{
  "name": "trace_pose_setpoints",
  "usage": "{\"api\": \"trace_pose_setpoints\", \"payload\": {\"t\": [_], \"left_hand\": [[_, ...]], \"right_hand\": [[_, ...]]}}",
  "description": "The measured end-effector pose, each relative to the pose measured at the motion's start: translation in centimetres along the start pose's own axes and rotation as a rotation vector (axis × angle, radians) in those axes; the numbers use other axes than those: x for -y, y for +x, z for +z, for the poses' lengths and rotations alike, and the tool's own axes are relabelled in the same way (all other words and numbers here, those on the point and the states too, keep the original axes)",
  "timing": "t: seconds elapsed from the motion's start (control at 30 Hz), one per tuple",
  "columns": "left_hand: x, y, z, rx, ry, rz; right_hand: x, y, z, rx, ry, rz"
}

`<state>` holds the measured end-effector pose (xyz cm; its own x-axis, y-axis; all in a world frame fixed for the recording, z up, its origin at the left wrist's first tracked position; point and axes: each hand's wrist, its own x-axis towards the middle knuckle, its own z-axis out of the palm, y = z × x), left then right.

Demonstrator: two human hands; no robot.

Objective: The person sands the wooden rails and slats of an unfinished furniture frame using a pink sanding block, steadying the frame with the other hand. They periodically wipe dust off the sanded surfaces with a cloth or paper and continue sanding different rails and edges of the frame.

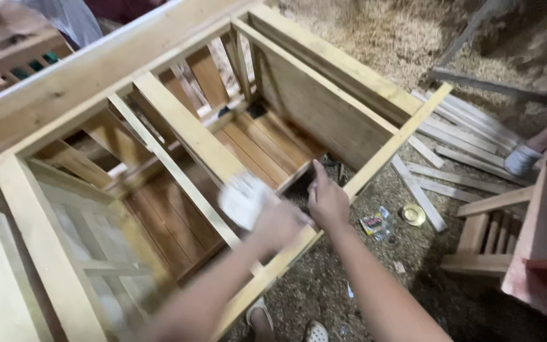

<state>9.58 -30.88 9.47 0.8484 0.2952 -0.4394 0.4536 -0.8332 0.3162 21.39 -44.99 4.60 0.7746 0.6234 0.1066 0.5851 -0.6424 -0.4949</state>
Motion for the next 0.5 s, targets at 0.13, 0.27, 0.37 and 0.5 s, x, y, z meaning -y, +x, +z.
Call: {"api": "trace_pose_setpoints", "payload": {"t": [0.13, 0.27, 0.37, 0.5], "left_hand": [[-2.1, -1.3, -0.4, 0.089, 0.22, 0.185], [2.5, 1.6, -3.0, 0.034, 0.286, 0.014], [5.2, 3.3, -4.2, -0.163, 0.076, 0.038], [6.1, 2.3, -5.6, -0.491, -0.879, 0.125]], "right_hand": [[0.4, -0.3, -0.4, -0.067, 0.14, -0.089], [0.4, -0.6, -0.4, -0.017, 0.008, -0.024], [0.3, -0.2, -0.1, 0.106, -0.055, 0.001], [1.5, 1.9, -0.3, 0.252, 0.244, -0.004]]}}
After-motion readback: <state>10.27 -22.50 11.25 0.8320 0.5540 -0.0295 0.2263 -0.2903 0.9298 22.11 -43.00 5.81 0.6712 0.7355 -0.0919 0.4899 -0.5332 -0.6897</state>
